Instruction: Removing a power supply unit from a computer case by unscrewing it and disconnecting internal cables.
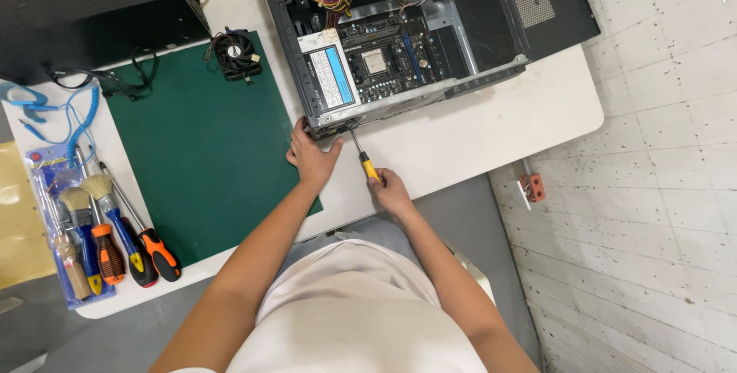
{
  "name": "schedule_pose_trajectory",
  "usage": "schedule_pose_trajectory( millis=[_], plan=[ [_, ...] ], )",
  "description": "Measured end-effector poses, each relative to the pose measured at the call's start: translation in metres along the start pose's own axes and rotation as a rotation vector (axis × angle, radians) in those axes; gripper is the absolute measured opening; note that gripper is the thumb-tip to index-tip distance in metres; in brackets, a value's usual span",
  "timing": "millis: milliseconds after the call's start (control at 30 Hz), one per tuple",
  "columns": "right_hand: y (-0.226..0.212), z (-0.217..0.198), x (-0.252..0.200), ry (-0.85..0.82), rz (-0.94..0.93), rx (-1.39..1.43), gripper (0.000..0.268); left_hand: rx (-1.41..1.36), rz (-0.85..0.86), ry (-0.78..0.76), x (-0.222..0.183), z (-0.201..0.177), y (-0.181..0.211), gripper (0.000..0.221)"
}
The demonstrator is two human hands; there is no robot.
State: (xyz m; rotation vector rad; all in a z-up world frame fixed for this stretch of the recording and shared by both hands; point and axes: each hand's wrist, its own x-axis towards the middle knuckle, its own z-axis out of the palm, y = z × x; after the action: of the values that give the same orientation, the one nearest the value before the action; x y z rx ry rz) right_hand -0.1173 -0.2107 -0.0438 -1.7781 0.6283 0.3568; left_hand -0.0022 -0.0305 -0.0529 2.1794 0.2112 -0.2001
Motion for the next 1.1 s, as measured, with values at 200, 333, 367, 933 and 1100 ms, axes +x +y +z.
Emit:
schedule_pose_trajectory(
  millis=[200,333,367,933,1100],
  plan=[
    [0.0,0.0,-0.004,-0.001,0.013,0.051,0.036,-0.019,0.006,0.012,0.0,-0.002,0.001,0.101],
    [-0.014,-0.002,-0.015,-0.004,0.015,0.074,0.037,-0.011,0.0,0.021,0.0,0.0,0.001,0.101],
    [-0.016,-0.001,-0.017,-0.003,0.015,0.099,0.037,-0.009,-0.001,0.021,0.0,0.001,0.001,0.101],
    [-0.003,-0.002,-0.008,-0.011,0.03,0.082,0.038,-0.248,-0.326,-0.197,0.01,0.097,-0.01,0.045],
    [-0.006,-0.003,-0.01,-0.005,0.036,0.055,0.037,-0.247,-0.294,-0.119,0.008,0.098,-0.016,0.042]
  ],
)
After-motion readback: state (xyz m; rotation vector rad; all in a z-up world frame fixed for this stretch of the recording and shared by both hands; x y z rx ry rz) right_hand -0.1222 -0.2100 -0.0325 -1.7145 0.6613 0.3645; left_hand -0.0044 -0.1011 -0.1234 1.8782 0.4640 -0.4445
